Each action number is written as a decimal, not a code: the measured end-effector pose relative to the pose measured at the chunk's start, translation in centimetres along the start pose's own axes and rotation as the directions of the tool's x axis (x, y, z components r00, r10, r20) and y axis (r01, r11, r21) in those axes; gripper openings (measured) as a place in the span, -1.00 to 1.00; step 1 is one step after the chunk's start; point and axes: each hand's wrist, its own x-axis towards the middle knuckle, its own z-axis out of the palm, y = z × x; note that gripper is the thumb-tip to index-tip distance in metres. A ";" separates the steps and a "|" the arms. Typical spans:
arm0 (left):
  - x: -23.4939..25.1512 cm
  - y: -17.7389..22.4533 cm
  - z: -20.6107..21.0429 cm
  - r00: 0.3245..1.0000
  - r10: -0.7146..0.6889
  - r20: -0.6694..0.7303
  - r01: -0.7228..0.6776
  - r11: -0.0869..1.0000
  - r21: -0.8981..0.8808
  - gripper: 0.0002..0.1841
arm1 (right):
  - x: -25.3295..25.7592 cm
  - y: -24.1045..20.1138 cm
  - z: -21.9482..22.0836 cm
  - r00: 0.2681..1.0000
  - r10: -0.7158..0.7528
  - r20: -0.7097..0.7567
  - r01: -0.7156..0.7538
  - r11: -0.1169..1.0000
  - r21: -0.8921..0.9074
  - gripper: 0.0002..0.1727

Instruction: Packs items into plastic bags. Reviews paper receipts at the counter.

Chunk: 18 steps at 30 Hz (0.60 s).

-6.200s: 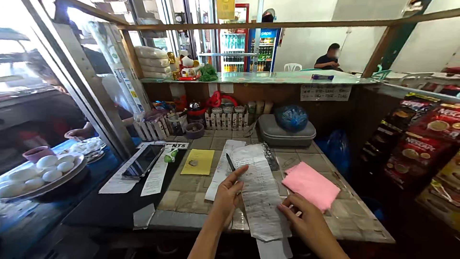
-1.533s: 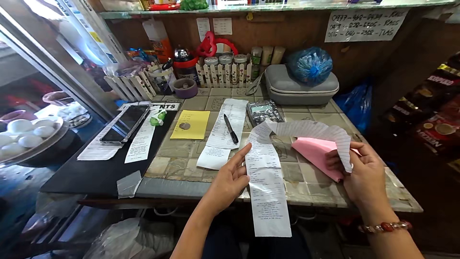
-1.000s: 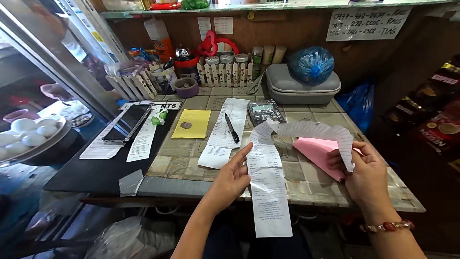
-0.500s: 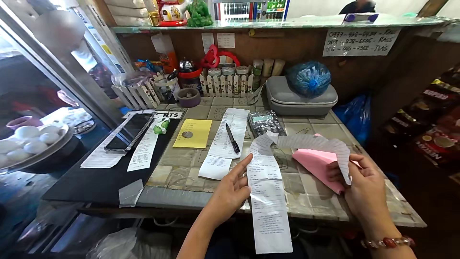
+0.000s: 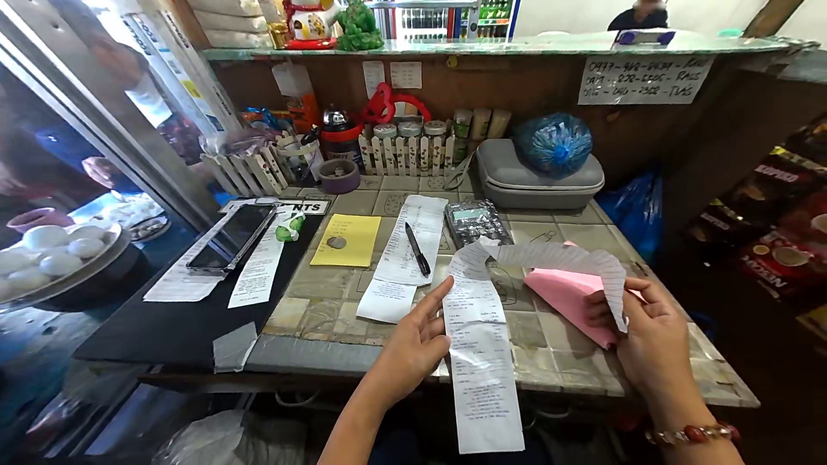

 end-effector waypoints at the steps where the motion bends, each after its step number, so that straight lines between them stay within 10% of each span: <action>1: 0.0 0.0 0.0 1.000 0.001 0.003 -0.001 1.000 -0.004 -0.15 | 0.0 0.0 0.0 1.000 -0.001 0.003 0.001 1.000 0.004 -0.77; 18: 0.1 -0.1 -0.2 1.000 0.002 -0.004 -0.002 1.000 0.015 -0.14 | 0.0 0.1 0.0 1.000 0.016 -0.005 -0.016 1.000 0.005 -0.77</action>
